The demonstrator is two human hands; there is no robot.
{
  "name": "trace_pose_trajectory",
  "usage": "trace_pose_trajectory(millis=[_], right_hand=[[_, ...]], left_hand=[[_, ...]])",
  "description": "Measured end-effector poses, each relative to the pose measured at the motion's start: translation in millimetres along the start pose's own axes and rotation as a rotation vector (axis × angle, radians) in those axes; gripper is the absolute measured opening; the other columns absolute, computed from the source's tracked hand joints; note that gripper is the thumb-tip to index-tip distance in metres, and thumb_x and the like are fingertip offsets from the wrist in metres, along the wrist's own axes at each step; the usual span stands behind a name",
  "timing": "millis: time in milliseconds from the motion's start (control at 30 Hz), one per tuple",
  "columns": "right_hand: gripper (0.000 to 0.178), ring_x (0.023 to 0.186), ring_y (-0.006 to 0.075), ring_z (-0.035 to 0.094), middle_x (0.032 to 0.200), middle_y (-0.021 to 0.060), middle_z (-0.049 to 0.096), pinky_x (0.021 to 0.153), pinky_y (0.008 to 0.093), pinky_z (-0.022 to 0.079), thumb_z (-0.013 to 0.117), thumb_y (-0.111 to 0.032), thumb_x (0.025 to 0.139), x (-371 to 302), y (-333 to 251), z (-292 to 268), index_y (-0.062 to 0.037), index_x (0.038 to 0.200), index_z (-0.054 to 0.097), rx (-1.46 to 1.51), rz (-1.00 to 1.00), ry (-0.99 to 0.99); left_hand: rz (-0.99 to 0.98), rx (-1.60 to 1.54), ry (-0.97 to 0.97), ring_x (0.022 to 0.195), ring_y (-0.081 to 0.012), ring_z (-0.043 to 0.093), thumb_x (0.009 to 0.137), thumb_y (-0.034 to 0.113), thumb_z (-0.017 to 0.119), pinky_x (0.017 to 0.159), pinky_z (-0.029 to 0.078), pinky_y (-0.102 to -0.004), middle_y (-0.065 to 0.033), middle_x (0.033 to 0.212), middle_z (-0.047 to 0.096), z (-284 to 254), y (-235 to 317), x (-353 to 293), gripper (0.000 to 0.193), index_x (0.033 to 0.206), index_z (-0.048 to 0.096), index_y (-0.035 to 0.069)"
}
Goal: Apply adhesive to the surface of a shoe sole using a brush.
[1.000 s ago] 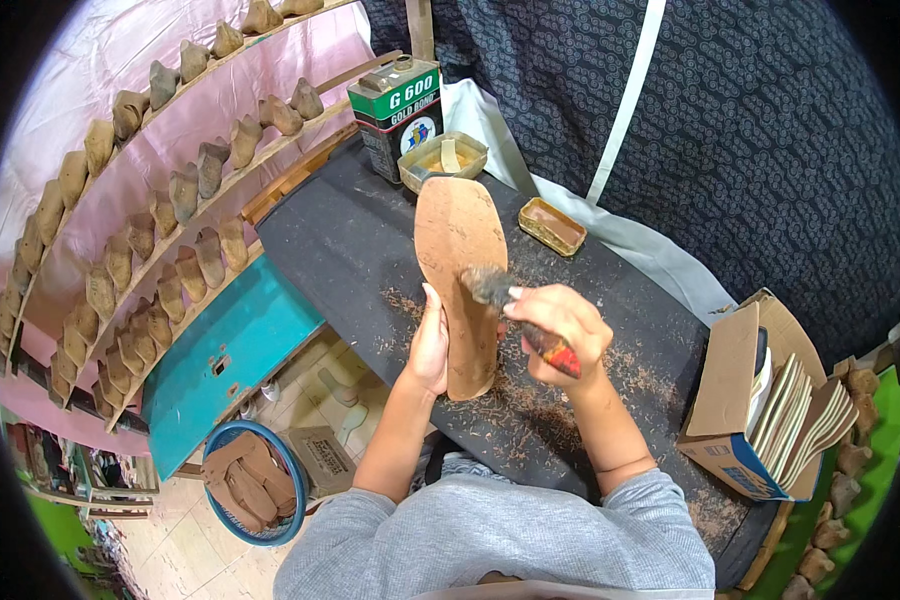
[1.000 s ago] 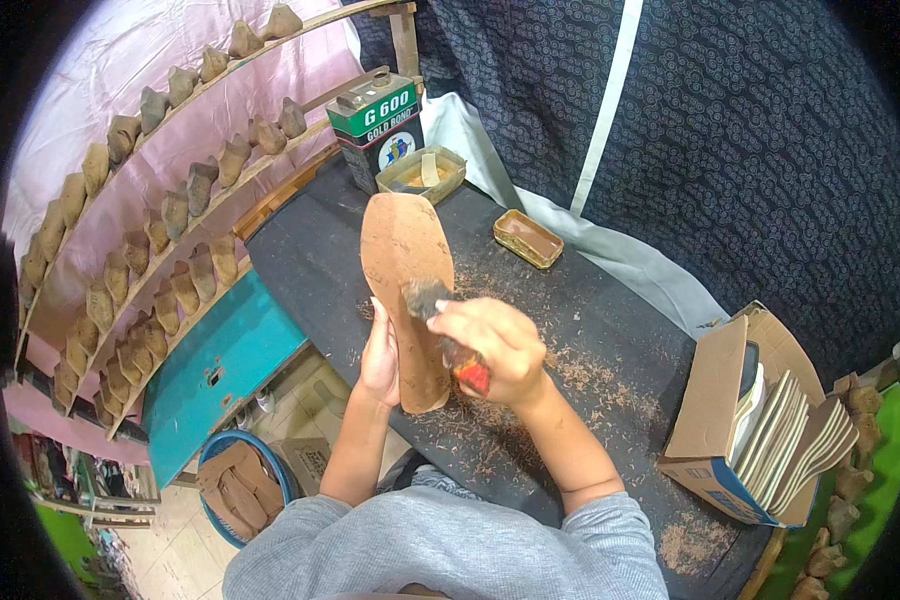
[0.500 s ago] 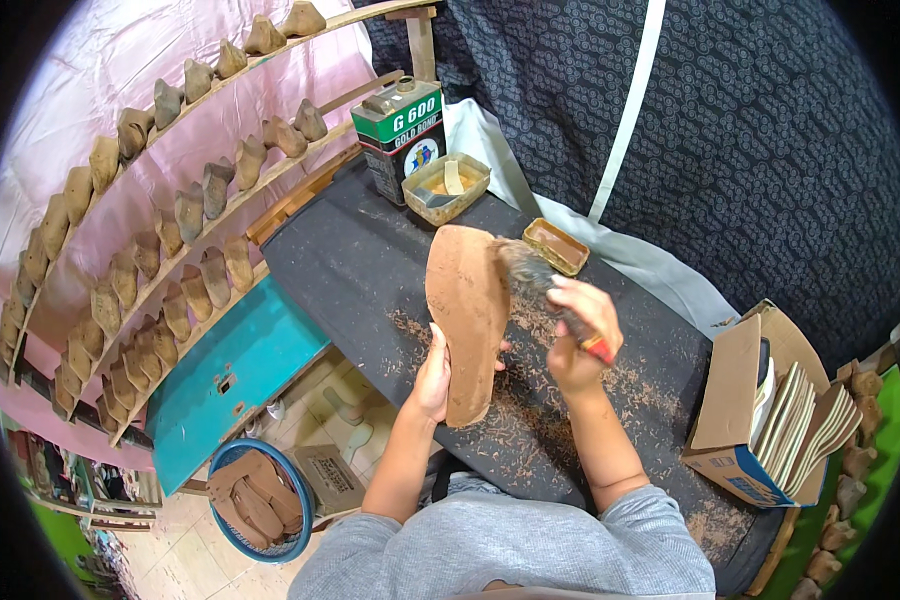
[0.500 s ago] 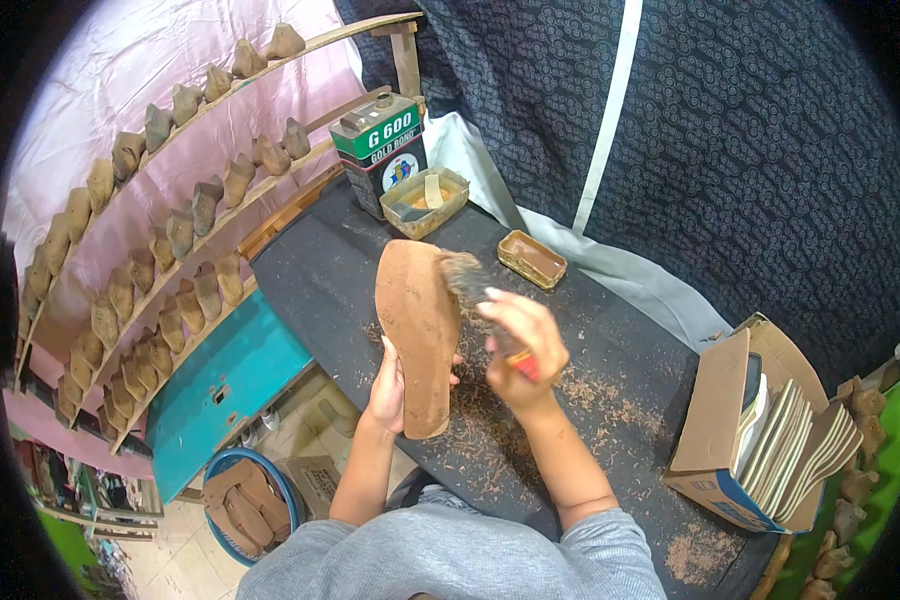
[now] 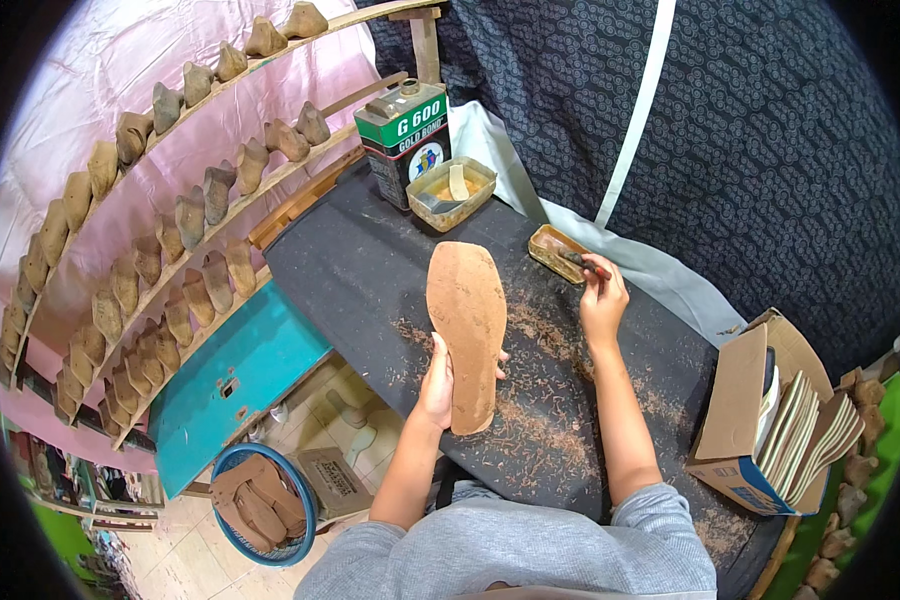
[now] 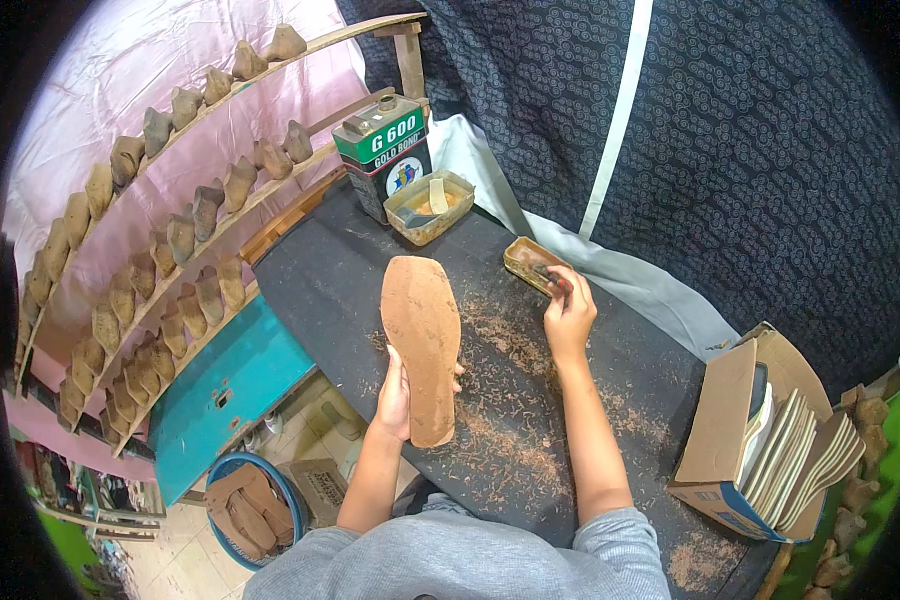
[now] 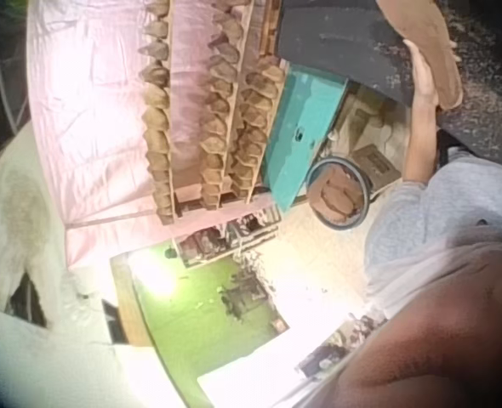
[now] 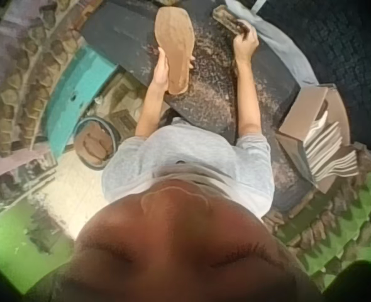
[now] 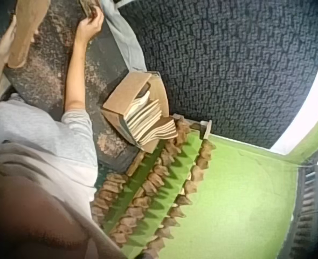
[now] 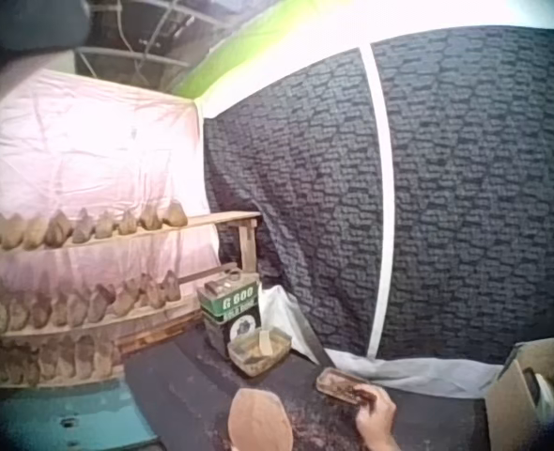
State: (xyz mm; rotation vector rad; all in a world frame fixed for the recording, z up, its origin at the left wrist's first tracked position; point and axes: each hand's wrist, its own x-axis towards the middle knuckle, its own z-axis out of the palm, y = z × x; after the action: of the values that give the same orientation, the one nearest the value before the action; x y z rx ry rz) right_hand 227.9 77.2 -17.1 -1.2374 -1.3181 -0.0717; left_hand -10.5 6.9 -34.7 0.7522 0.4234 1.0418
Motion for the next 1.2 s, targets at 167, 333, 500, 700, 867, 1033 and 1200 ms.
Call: trace_pose_trajectory(millis=[167,333,500,700,867,1033,1200], right_hand=[[0.037,0.087,0.0247,0.065,0.094,0.0137,0.062,0.076,0.0328,0.051,0.043,0.017,0.072,4,38,10,-0.0017,0.099,0.059,-0.06,0.09,-0.087],[0.034,0.085,0.0245,0.065,0.094,0.0145,0.061,0.075,0.0321,0.052,0.043,0.017,0.073,-3,63,16,0.0003,0.099,0.057,-0.06,0.09,-0.149],[0.034,0.086,0.0251,0.065,0.095,0.0146,0.061,0.076,0.0326,0.052,0.044,0.017,0.074,-2,59,16,-0.0003,0.1,0.058,-0.079,0.092,-0.162],[0.034,0.09,0.026,0.063,0.095,0.0139,0.063,0.077,0.0313,0.05,0.046,0.016,0.074,14,4,3,-0.0012,0.1,0.06,-0.014,-0.062,-0.025],[0.033,0.091,0.0253,0.063,0.098,0.0132,0.065,0.078,0.032,0.05,0.052,0.015,0.069,19,-73,-12,-0.0007,0.096,0.062,0.184,-0.302,-0.02],[0.035,0.091,0.0273,0.064,0.096,0.0138,0.065,0.078,0.0321,0.052,0.059,0.011,0.064,19,-106,-18,-0.0025,0.096,0.063,0.243,-0.473,-0.12],[0.037,0.086,0.0285,0.064,0.098,0.0141,0.064,0.074,0.0336,0.053,0.063,0.006,0.061,11,-115,-14,-0.0029,0.097,0.064,0.218,-0.536,-0.215]], left_hand=[[-0.008,-0.003,-0.014,0.085,-0.0189,0.061,0.094,0.055,0.009,0.077,0.05,-0.0334,-0.0133,0.104,0.061,0,-1,0,0.069,0.124,0.047,0.006],[-0.028,0.023,0.023,0.085,-0.0186,0.06,0.094,0.056,0.009,0.078,0.049,-0.0334,-0.0127,0.103,0.061,1,-1,-1,0.069,0.124,0.047,0.006],[0.005,0.019,-0.003,0.083,-0.0177,0.06,0.094,0.056,0.008,0.078,0.049,-0.033,-0.0122,0.101,0.061,1,0,4,0.069,0.123,0.048,0.006],[-0.007,0.043,0.002,0.084,-0.0172,0.06,0.094,0.055,0.008,0.079,0.049,-0.0325,-0.0118,0.102,0.061,1,0,5,0.069,0.122,0.048,0.006],[-0.025,0.066,-0.004,0.085,-0.0167,0.059,0.094,0.056,0.009,0.079,0.048,-0.0317,-0.0115,0.102,0.061,2,-2,6,0.069,0.122,0.048,0.006],[-0.047,0.116,0.019,0.082,-0.0184,0.061,0.093,0.057,0.011,0.074,0.051,-0.0312,-0.0135,0.102,0.061,6,-8,6,0.07,0.124,0.047,0.005],[-0.085,0.079,0.041,0.084,-0.0192,0.061,0.093,0.057,0.012,0.075,0.051,-0.0321,-0.0131,0.103,0.061,8,-9,4,0.07,0.124,0.046,0.005]])
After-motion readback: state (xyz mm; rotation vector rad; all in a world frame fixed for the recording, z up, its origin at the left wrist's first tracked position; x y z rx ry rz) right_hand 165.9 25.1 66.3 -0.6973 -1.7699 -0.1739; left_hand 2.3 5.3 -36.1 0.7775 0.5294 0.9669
